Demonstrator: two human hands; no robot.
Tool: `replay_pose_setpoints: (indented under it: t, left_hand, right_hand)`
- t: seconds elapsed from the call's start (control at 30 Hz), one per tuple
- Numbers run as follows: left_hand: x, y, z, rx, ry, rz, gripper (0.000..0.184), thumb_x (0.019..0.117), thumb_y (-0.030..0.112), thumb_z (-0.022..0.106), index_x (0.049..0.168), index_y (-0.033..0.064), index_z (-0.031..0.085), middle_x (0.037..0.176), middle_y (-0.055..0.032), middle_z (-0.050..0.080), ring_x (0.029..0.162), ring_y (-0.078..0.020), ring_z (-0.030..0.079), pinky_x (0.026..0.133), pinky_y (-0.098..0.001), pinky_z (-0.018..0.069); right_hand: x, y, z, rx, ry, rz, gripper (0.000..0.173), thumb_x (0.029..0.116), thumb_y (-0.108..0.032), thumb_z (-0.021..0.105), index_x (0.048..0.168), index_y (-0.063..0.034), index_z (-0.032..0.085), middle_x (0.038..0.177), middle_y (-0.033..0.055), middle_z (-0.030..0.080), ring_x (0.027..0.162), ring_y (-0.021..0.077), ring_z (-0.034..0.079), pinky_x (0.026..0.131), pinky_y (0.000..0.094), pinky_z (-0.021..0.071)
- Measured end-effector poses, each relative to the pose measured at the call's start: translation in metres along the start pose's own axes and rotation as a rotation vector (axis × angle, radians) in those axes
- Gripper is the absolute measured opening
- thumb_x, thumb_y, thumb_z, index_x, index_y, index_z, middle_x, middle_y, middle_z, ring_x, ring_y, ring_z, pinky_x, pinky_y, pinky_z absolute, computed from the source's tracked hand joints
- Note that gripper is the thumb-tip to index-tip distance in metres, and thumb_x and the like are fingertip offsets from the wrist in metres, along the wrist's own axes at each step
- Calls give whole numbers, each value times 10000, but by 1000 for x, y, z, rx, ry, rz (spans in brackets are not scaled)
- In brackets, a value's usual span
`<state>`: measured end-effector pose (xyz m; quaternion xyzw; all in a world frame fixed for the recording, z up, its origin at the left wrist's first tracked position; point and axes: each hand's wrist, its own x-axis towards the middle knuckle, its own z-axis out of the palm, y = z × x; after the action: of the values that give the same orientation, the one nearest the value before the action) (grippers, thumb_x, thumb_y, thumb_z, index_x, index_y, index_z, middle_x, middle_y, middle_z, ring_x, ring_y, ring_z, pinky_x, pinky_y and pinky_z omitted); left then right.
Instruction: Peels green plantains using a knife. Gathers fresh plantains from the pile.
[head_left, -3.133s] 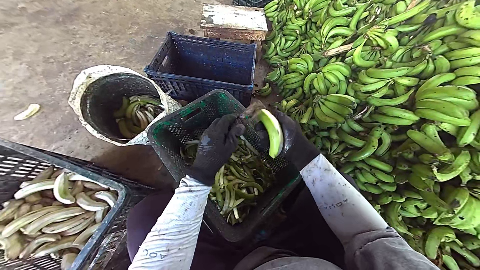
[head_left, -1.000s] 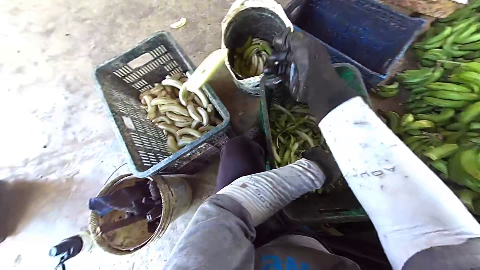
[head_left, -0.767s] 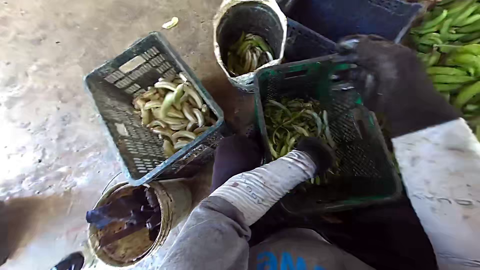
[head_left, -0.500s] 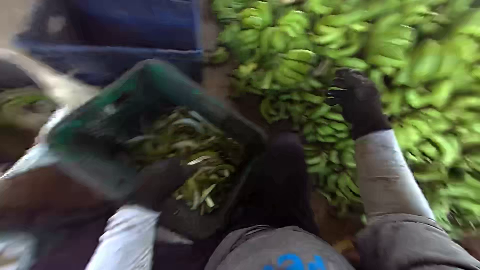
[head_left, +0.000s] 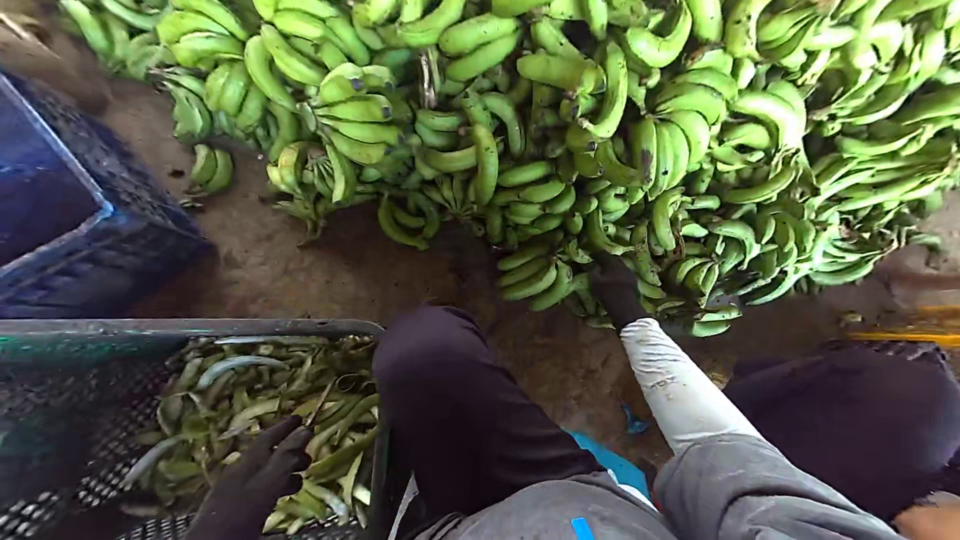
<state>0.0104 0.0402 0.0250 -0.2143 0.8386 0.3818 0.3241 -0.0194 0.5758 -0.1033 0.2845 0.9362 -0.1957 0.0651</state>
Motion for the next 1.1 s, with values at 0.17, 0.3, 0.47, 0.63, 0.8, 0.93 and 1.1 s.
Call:
replay_pose_setpoints:
  t: [0.17,0.3,0.47,0.63,0.8,0.93,1.1]
  left_hand:
    - [1,-2,10,-9,-18,-51,529,1057,396,481,1467,61,486,1199,-172,633,897,-213,657,756,-406,551]
    - [-1,-8,9,-16,2,-84,547,1052,420,486,1472,69,487,1183,-163,635,897,-201,653,755,-391,552]
    - [2,-6,16,-23,-20,-88,533,1047,408,491,1463,76,503,1189,-153,639,901,-202,658,750,-394,550]
    - [-4,-2,19,-52,1,-47,561,1030,422,490,1467,69,503,1127,-132,651,832,-172,651,704,-359,547]
    - [0,-16,23,-80,-40,-76,576,1035,432,486,1463,46,488,1188,-160,637,898,-190,656,752,-384,551]
    - [7,-15,26,-96,-53,-76,585,1016,442,515,1465,66,496,1168,-127,650,889,-169,656,737,-353,549]
    - [4,-12,18,-123,-3,-33,550,1028,420,508,1465,85,502,1097,-104,652,858,-163,659,722,-352,559]
  right_hand:
    - [0,-28,36,11,-87,67,432,1044,-341,498,1393,-105,591,1324,214,628,1175,428,625,953,645,493]
    - [-21,-37,58,-255,-243,-203,431,1011,-277,527,1414,-134,581,1428,151,567,1308,363,546,1043,614,443]
    - [-2,-55,85,-581,-483,-665,781,877,-136,748,1566,-93,383,1649,213,272,1544,440,155,1167,772,26]
    - [54,-49,104,-623,-524,-657,831,803,-69,801,1545,-170,439,1638,223,283,1514,508,168,1168,766,72]
    - [63,-46,110,-609,-494,-718,1047,671,-26,879,1571,-236,388,1574,242,370,1453,540,278,1122,801,165]
    - [56,-75,104,-576,-476,-553,650,856,-232,742,1439,-85,497,1243,224,641,1174,453,589,1109,725,282]
    - [51,-97,87,-531,-588,-488,776,930,-479,644,1582,-191,335,1269,218,643,1104,461,627,983,735,390]
